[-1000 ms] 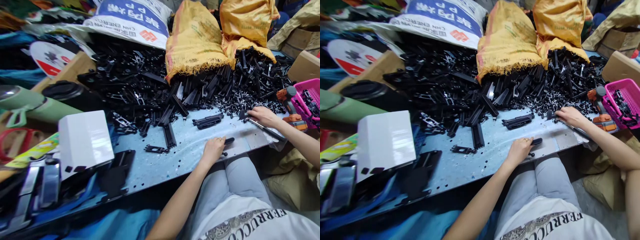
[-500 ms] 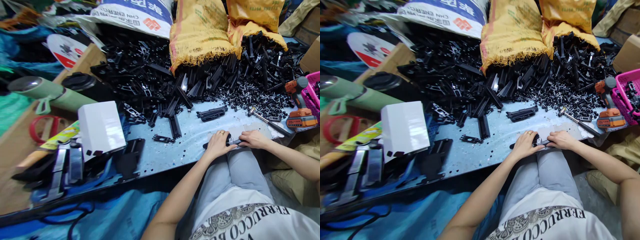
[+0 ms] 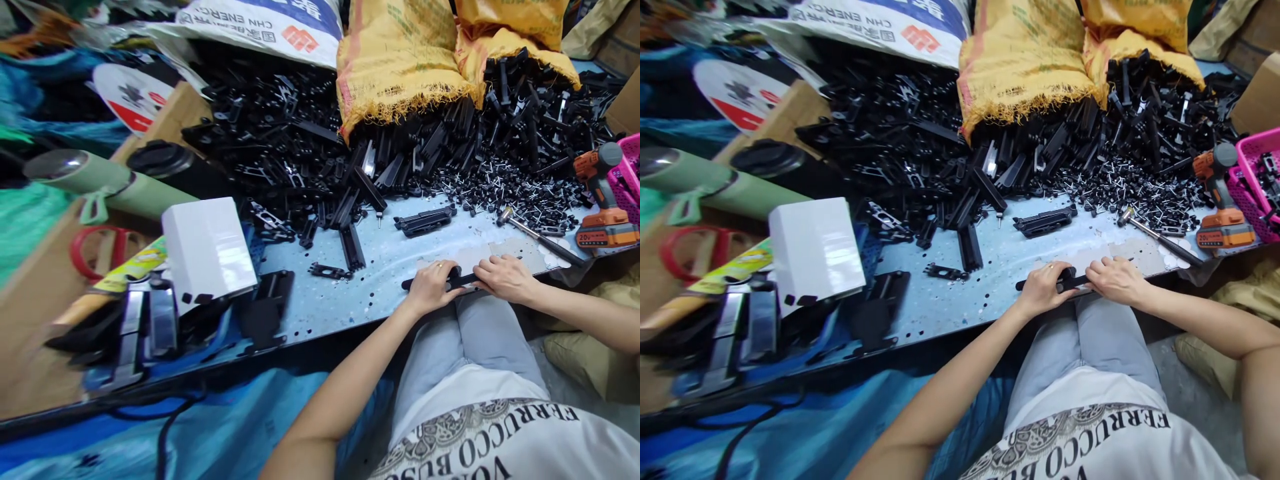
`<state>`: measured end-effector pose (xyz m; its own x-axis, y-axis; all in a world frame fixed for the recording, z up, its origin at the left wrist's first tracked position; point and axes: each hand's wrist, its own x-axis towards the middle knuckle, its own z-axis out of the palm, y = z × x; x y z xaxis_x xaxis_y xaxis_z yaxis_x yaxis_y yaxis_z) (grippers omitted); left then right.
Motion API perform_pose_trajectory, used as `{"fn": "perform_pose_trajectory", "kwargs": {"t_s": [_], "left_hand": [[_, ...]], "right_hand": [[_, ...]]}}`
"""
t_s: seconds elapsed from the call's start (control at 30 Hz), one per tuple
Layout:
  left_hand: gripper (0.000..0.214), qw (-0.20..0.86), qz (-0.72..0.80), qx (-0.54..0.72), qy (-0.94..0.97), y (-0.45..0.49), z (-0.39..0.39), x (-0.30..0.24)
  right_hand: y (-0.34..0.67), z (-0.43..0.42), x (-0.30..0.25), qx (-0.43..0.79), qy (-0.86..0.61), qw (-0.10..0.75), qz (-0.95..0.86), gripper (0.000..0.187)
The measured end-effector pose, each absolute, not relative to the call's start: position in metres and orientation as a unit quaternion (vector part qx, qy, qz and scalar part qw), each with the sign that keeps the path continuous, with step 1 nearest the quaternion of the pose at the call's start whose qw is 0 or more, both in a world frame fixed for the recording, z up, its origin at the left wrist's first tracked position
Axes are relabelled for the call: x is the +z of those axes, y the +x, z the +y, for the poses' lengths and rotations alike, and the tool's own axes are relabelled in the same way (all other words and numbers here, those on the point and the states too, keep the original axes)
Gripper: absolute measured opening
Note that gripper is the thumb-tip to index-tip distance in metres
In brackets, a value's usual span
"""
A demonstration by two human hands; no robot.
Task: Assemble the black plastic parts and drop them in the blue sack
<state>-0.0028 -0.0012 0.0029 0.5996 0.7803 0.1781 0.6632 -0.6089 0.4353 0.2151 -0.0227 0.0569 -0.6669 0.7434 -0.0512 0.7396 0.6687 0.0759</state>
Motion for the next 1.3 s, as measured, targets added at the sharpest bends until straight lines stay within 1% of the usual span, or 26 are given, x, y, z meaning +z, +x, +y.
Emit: {"fn": "perform_pose_trajectory", "kwargs": {"t_s": [0.17, 0.23, 0.33, 0.37, 0.47, 0.5, 0.57, 0.63, 0.7, 0.77, 0.8, 0.87, 0.97, 1.03, 1.1, 1.2, 1.3], "left_hand": [[0.046, 0.161, 0.412, 0.206, 0.873, -0.006, -0.004, -0.003], [0.047, 0.170, 0.421, 0.179, 0.873, 0.000, -0.002, -0.002], [0.055, 0.173, 0.413, 0.139, 0.883, 0.022, 0.014, 0.004], [0.053, 0.168, 0.412, 0.140, 0.884, 0.033, 0.025, 0.007], [0.038, 0.150, 0.444, 0.158, 0.869, 0.068, 0.068, 0.019], [0.036, 0.147, 0.454, 0.156, 0.865, 0.079, 0.083, 0.023], [0.036, 0.142, 0.461, 0.154, 0.862, 0.095, 0.109, 0.028], [0.037, 0.139, 0.456, 0.149, 0.866, 0.105, 0.124, 0.028], [0.029, 0.135, 0.452, 0.137, 0.871, 0.107, 0.128, 0.027], [0.017, 0.130, 0.446, 0.122, 0.877, 0.101, 0.121, 0.026], [0.016, 0.125, 0.442, 0.127, 0.879, 0.094, 0.115, 0.026], [0.020, 0.117, 0.439, 0.174, 0.874, 0.072, 0.099, 0.029], [0.022, 0.115, 0.461, 0.295, 0.829, 0.026, 0.068, 0.031], [0.019, 0.120, 0.491, 0.344, 0.791, -0.005, 0.046, 0.029], [0.017, 0.128, 0.516, 0.360, 0.767, -0.027, 0.026, 0.023], [0.015, 0.142, 0.527, 0.346, 0.763, -0.041, 0.007, 0.013], [0.015, 0.138, 0.524, 0.310, 0.781, -0.039, 0.000, 0.010]], "right_hand": [[0.215, -0.012, 0.063, 0.029, 0.382, 0.037, 0.923, 0.035], [0.223, -0.005, 0.055, 0.019, 0.377, 0.034, 0.925, 0.036], [0.243, 0.005, 0.033, -0.007, 0.387, 0.015, 0.922, 0.040], [0.251, 0.006, 0.024, -0.013, 0.396, 0.004, 0.918, 0.041], [0.270, 0.002, 0.006, -0.033, 0.417, -0.024, 0.908, 0.040], [0.274, 0.000, 0.004, -0.044, 0.420, -0.027, 0.906, 0.040], [0.280, 0.002, 0.005, -0.061, 0.429, -0.029, 0.901, 0.038], [0.284, 0.015, 0.012, -0.054, 0.465, -0.036, 0.883, 0.036], [0.288, 0.040, 0.022, -0.016, 0.535, -0.045, 0.843, 0.032], [0.293, 0.072, 0.028, 0.035, 0.617, -0.051, 0.785, 0.030], [0.295, 0.088, 0.029, 0.057, 0.653, -0.053, 0.753, 0.029], [0.301, 0.117, 0.028, 0.077, 0.705, -0.055, 0.703, 0.029], [0.307, 0.143, 0.020, 0.040, 0.729, -0.033, 0.682, 0.032], [0.310, 0.148, 0.016, 0.021, 0.727, -0.030, 0.686, 0.031], [0.312, 0.147, 0.016, 0.031, 0.714, -0.069, 0.696, 0.028], [0.308, 0.135, 0.021, 0.035, 0.683, -0.153, 0.713, 0.026], [0.294, 0.115, 0.031, -0.022, 0.650, -0.201, 0.733, 0.027]]}}
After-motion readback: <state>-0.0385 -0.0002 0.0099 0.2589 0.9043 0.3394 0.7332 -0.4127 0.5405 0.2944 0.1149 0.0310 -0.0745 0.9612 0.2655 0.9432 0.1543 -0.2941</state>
